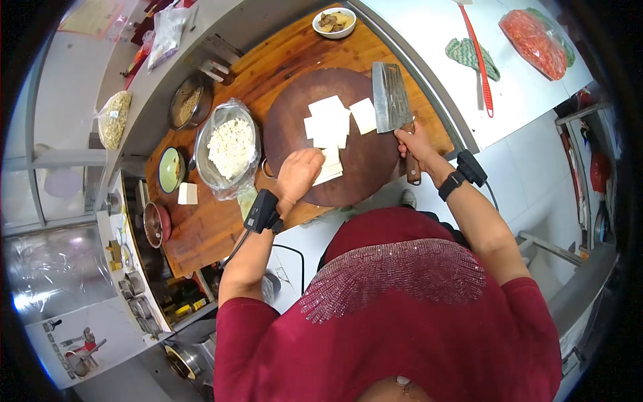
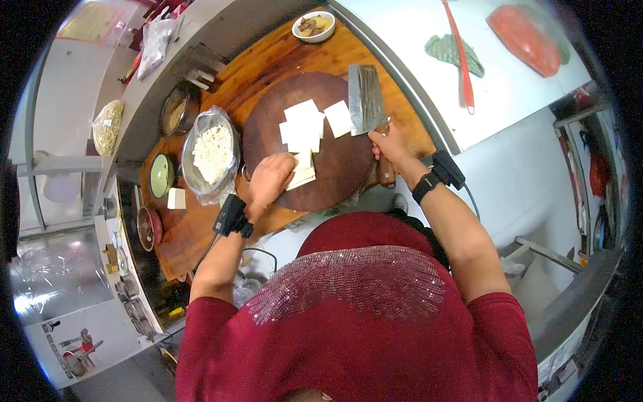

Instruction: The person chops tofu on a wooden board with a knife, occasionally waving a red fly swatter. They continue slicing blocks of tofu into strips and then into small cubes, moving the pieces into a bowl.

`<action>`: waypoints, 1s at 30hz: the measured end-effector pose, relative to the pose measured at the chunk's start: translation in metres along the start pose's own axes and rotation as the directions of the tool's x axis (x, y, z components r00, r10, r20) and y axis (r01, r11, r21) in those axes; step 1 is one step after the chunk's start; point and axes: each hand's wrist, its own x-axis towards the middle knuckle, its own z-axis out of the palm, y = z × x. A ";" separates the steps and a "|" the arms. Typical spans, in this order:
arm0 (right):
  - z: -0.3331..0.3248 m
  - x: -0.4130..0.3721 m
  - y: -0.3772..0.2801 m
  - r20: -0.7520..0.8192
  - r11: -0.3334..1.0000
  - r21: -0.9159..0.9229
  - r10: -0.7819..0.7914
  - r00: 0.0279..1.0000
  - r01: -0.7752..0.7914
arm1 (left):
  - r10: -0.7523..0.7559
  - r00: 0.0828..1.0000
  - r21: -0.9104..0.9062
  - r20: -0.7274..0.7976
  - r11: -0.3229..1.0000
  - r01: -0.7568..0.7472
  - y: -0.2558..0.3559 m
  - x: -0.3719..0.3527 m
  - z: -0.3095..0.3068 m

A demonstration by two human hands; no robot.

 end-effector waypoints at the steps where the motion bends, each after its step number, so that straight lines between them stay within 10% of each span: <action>1: 0.001 0.000 -0.001 0.007 1.000 -0.002 0.003 1.000 -0.003 | 0.008 1.000 -0.016 0.004 1.000 -0.008 0.000 -0.002 -0.002; 12: 0.002 -0.005 -0.005 -0.009 1.000 0.001 -0.014 1.000 0.014 | 0.006 0.991 -0.117 0.136 0.993 0.010 0.012 -0.009 -0.020; 18: -0.001 0.000 0.000 0.010 0.998 -0.052 -0.039 0.999 0.039 | -0.063 0.986 -0.010 -0.153 0.998 0.063 -0.001 0.033 -0.014; 30: 0.002 -0.004 -0.002 -0.001 1.000 0.007 -0.014 1.000 0.014 | -0.040 0.996 0.023 0.080 0.999 0.039 -0.018 0.058 0.004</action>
